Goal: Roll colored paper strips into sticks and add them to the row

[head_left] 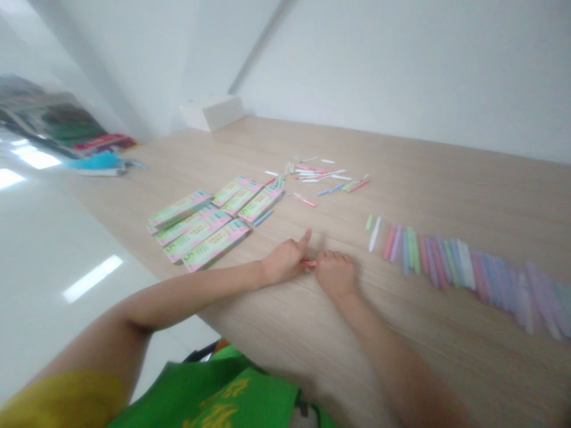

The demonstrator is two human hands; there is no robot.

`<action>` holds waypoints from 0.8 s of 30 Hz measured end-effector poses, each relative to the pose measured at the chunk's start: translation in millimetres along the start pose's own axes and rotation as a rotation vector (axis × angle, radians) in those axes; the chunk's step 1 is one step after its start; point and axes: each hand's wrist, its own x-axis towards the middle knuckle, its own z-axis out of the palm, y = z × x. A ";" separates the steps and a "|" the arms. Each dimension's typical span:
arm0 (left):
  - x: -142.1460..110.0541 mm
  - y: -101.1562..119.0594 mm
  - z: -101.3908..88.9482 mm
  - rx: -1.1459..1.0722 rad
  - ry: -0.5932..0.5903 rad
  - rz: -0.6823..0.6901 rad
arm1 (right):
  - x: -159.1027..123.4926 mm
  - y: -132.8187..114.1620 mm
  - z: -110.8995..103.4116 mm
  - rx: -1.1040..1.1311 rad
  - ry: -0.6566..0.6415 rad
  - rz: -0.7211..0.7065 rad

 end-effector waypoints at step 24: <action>14.9 19.1 -8.0 -0.326 -0.032 -0.252 | 5.2 12.0 5.6 0.094 -0.001 0.025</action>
